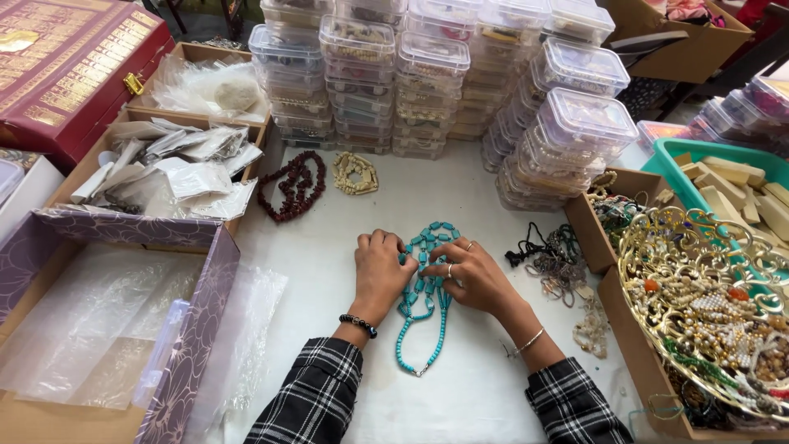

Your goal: The person organizes various jewelry items on a table covered with a white cloth. They handle a cream-colored beaded necklace, placing it into a small plastic container and stacking it. They then examine a dark red beaded necklace and a turquoise beaded necklace, arranging them on the table.

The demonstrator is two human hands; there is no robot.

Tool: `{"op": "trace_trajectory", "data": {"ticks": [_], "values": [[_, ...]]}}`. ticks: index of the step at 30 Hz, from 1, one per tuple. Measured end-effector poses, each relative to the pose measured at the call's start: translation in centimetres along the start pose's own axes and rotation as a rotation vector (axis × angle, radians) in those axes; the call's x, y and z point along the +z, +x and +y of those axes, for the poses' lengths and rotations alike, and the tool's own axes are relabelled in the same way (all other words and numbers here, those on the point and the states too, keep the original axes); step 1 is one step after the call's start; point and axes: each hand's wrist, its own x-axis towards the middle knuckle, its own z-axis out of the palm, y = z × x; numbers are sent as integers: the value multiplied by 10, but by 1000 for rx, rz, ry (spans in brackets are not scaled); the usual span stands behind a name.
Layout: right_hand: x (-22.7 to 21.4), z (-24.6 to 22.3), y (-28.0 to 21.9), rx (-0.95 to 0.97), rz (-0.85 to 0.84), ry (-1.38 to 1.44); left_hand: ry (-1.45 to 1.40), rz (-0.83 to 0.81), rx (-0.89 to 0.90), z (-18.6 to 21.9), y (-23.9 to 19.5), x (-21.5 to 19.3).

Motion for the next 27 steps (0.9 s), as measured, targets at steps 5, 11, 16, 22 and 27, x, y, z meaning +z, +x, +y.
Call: {"op": "trace_trajectory", "data": {"ticks": [5, 11, 16, 22, 27], "values": [[4, -11, 3, 52, -41, -19, -335, -115, -179, 15, 4, -27], [20, -4, 0, 98, -99, -101, -661, -134, -51, 16, 5, -27], [15, 1, -3, 38, -118, -126, -720, -152, -42, 8, 8, -16], [5, 6, -4, 70, -111, -130, -697, -285, -108, 14, 5, -26], [20, 29, -14, 189, 25, -100, -597, -189, 99, 5, 3, -21]]}}
